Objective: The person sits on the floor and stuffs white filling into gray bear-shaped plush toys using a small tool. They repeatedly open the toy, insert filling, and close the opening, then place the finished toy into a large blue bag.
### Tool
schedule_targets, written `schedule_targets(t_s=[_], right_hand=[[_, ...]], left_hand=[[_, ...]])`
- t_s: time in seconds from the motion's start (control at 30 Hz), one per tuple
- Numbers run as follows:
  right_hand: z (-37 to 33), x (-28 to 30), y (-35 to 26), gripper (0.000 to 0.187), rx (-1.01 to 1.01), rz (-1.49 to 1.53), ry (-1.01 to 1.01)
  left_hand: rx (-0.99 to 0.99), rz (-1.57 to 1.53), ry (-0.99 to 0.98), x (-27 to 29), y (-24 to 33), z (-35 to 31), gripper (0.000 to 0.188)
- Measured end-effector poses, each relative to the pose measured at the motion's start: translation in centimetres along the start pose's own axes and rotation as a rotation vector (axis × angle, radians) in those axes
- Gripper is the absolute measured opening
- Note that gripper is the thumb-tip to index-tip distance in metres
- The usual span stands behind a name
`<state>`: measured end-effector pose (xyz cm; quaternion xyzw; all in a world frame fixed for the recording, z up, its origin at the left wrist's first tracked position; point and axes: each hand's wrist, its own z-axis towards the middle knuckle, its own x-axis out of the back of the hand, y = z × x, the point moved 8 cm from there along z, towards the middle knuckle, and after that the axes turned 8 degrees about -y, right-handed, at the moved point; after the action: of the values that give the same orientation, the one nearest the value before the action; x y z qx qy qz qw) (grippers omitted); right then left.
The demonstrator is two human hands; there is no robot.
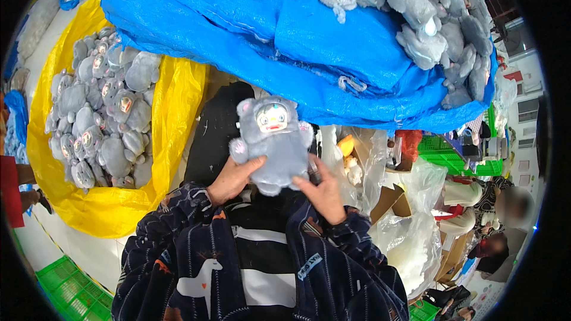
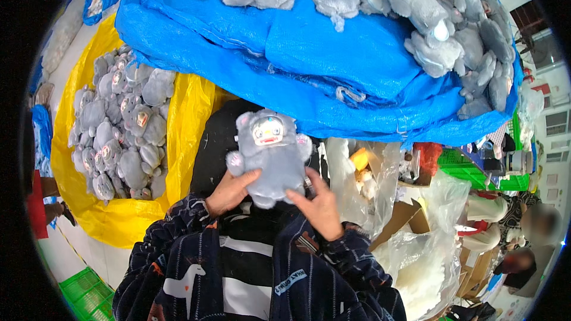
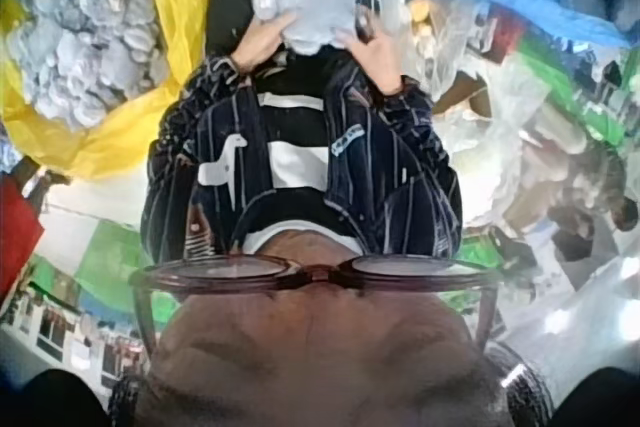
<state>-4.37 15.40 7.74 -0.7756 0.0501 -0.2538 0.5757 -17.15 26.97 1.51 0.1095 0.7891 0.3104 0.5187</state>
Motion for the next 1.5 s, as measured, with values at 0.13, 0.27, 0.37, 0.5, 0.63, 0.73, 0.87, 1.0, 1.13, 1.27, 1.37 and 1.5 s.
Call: schedule_targets(t_s=[0.13, 0.27, 0.37, 0.5, 0.63, 0.73, 0.87, 1.0, 1.13, 1.27, 1.37, 1.5], right_hand=[[0.4, -2.8, 0.7, 0.042, 0.000, 0.279, -0.105], [0.5, -2.7, 2.5, 0.030, -0.045, 0.134, -0.239], [0.3, -0.6, 1.2, 0.012, 0.009, 0.012, -0.066], [-0.4, 3.5, -3.9, 0.014, 0.166, -0.086, 0.201], [-0.1, 2.3, -9.0, 0.024, 0.377, -0.175, 0.096], [-0.2, 0.1, -8.9, 0.036, 0.454, -0.274, -0.038], [-1.2, -1.2, -8.9, 0.036, 0.448, -0.427, -0.115], [-0.6, -0.2, -8.3, 0.027, 0.331, -0.315, -0.134], [0.9, 0.3, -2.9, 0.019, -0.064, -0.225, -0.171], [1.4, 0.3, 0.3, 0.017, -0.075, 0.119, -0.019], [1.3, 0.0, -0.4, 0.019, -0.036, 0.166, 0.027], [0.8, -0.5, 0.1, 0.020, -0.035, -0.135, -0.072]], left_hand=[[0.165, -0.228, -0.150, 0.6, -1.2, 0.6, 0.045], [0.028, -0.147, -0.050, 1.8, -0.3, 0.9, 0.041], [-0.259, 0.266, 0.043, 1.2, 4.6, -0.8, 0.048], [-0.858, 1.152, 0.072, -3.2, 9.3, -3.9, 0.027], [-0.757, 1.201, -0.009, -2.9, 5.6, -2.9, 0.031], [-0.718, 1.231, -0.011, -2.4, 5.2, -2.6, 0.034], [-0.730, 1.300, -0.031, -3.0, 5.1, -2.9, 0.038], [-0.692, 1.389, -0.113, -3.6, 4.5, -3.0, 0.038], [-0.695, 1.458, -0.194, -4.1, 3.7, -3.1, 0.040], [-0.674, 1.577, -0.269, -5.0, 3.2, -3.0, 0.039], [-0.624, 1.636, -0.316, -4.9, 2.6, -2.8, 0.038], [-0.525, 1.705, -0.417, -5.6, 1.6, -2.8, 0.037]])
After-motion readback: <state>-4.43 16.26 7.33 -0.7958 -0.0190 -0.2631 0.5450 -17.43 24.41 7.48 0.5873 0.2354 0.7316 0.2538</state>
